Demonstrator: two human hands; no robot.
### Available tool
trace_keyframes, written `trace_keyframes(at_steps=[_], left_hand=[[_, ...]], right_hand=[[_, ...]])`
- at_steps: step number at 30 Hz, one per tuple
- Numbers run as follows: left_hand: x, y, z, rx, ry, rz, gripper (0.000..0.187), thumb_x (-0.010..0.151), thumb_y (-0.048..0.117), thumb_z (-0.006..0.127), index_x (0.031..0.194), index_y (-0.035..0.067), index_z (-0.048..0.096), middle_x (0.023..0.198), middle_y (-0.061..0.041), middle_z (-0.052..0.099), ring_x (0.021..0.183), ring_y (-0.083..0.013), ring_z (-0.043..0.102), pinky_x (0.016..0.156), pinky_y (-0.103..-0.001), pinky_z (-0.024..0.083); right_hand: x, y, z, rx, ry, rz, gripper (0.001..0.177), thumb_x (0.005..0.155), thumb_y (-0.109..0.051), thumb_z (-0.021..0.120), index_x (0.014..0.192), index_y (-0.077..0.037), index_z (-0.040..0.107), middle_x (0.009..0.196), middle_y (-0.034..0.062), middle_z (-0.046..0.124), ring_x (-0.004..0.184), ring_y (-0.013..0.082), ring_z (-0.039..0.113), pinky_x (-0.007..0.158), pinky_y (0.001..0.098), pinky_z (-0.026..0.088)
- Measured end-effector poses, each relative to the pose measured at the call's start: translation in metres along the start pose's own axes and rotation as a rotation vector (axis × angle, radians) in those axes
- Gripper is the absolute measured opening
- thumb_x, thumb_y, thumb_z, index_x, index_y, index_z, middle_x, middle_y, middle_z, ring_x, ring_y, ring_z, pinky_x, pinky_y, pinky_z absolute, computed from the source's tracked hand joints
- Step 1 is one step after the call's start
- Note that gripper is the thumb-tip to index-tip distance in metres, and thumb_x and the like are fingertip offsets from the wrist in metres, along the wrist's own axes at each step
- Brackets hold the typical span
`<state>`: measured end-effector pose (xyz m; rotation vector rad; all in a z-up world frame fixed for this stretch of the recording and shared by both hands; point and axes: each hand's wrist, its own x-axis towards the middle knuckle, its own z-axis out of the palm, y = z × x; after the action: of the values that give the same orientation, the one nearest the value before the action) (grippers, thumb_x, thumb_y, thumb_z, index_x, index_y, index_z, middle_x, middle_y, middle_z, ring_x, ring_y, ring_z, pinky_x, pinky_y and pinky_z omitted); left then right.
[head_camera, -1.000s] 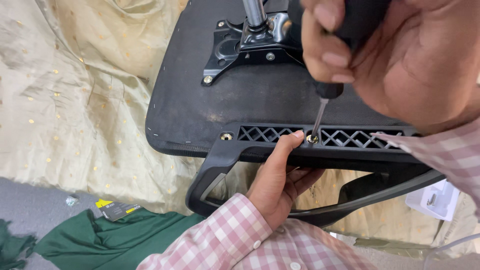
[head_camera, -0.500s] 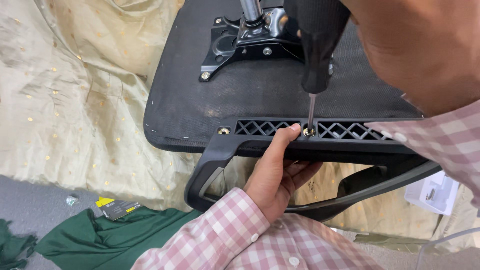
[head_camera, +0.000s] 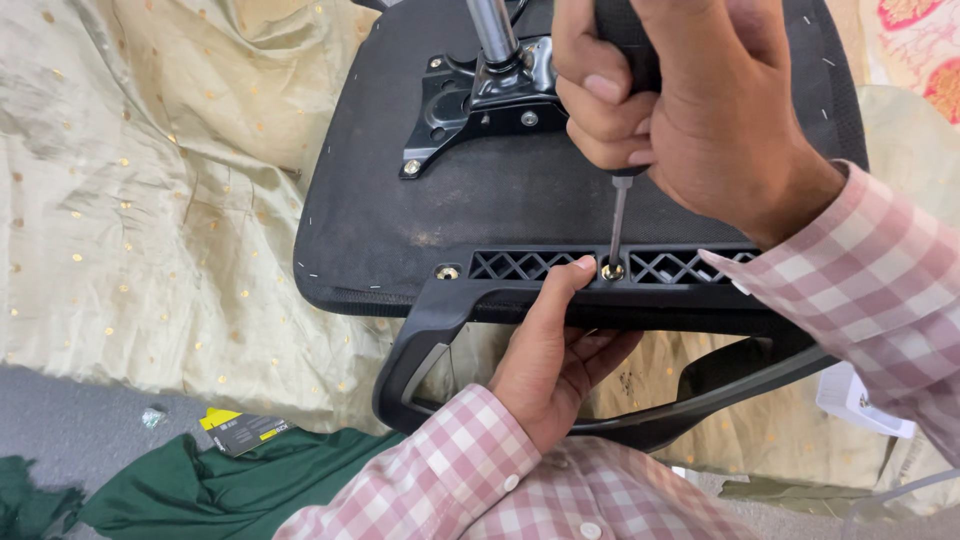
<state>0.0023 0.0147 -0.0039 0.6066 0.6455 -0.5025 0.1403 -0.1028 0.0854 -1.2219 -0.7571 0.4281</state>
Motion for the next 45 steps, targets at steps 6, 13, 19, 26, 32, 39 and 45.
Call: trace_keyframes(at_steps=[6, 13, 19, 26, 32, 39, 45], left_hand=[[0.001, -0.001, -0.003, 0.022, -0.014, 0.001, 0.041, 0.086, 0.048, 0.069, 0.098, 0.009, 0.067, 0.096, -0.005, 0.071, 0.094, -0.0137, 0.072, 0.097, -0.029, 0.061], [0.003, -0.003, 0.0, 0.006, -0.025, 0.041, 0.038, 0.087, 0.045, 0.067, 0.101, 0.01, 0.068, 0.095, -0.003, 0.072, 0.091, -0.0126, 0.072, 0.093, -0.03, 0.06], [0.0, 0.001, -0.001, 0.021, -0.086, 0.07, 0.034, 0.091, 0.042, 0.066, 0.1, 0.01, 0.066, 0.095, -0.003, 0.073, 0.091, -0.0131, 0.072, 0.095, -0.031, 0.06], [0.0, -0.001, -0.001, -0.013, -0.03, 0.031, 0.031, 0.09, 0.039, 0.066, 0.098, 0.01, 0.066, 0.094, -0.003, 0.073, 0.09, -0.014, 0.073, 0.093, -0.031, 0.061], [0.001, 0.002, 0.002, -0.047, -0.065, 0.037, 0.03, 0.09, 0.038, 0.068, 0.102, 0.01, 0.066, 0.097, -0.003, 0.073, 0.091, -0.0143, 0.073, 0.092, -0.032, 0.06], [0.003, -0.001, -0.001, -0.07, -0.066, 0.035, 0.031, 0.09, 0.038, 0.069, 0.103, 0.01, 0.067, 0.098, -0.003, 0.074, 0.092, -0.0141, 0.073, 0.093, -0.032, 0.061], [0.002, 0.0, 0.0, -0.058, -0.062, 0.045, 0.031, 0.089, 0.039, 0.069, 0.102, 0.01, 0.066, 0.097, -0.003, 0.073, 0.091, -0.0146, 0.072, 0.093, -0.033, 0.059]], right_hand=[[-0.014, -0.016, 0.011, -0.386, 0.045, -0.098, 0.041, 0.124, -0.034, 0.039, 0.101, -0.001, 0.048, 0.088, 0.0043, 0.047, 0.065, 0.0112, 0.042, 0.059, 0.027, 0.037], [-0.012, -0.024, 0.016, -0.54, -0.014, -0.082, 0.043, 0.121, -0.038, 0.04, 0.102, -0.001, 0.049, 0.088, 0.0044, 0.047, 0.063, 0.0106, 0.041, 0.058, 0.0265, 0.037], [-0.001, -0.014, 0.019, -0.465, -0.004, -0.085, 0.044, 0.119, -0.041, 0.04, 0.104, -0.001, 0.049, 0.088, 0.0045, 0.047, 0.062, 0.0101, 0.04, 0.057, 0.0262, 0.036], [0.0, -0.017, 0.018, -0.489, -0.025, -0.067, 0.046, 0.117, -0.045, 0.041, 0.105, -0.001, 0.049, 0.088, 0.0047, 0.047, 0.06, 0.0095, 0.039, 0.056, 0.0257, 0.036], [0.017, -0.01, 0.033, -0.521, -0.012, -0.104, 0.049, 0.115, -0.049, 0.042, 0.107, -0.001, 0.049, 0.088, 0.0048, 0.047, 0.059, 0.009, 0.038, 0.055, 0.0254, 0.036], [0.016, -0.002, 0.035, -0.514, 0.006, -0.108, 0.052, 0.113, -0.053, 0.043, 0.109, -0.001, 0.049, 0.088, 0.0049, 0.047, 0.057, 0.0084, 0.037, 0.054, 0.025, 0.036], [0.016, -0.014, 0.028, -0.436, -0.106, -0.007, 0.055, 0.111, -0.056, 0.043, 0.11, -0.001, 0.049, 0.088, 0.005, 0.047, 0.056, 0.0078, 0.036, 0.053, 0.0246, 0.035]])
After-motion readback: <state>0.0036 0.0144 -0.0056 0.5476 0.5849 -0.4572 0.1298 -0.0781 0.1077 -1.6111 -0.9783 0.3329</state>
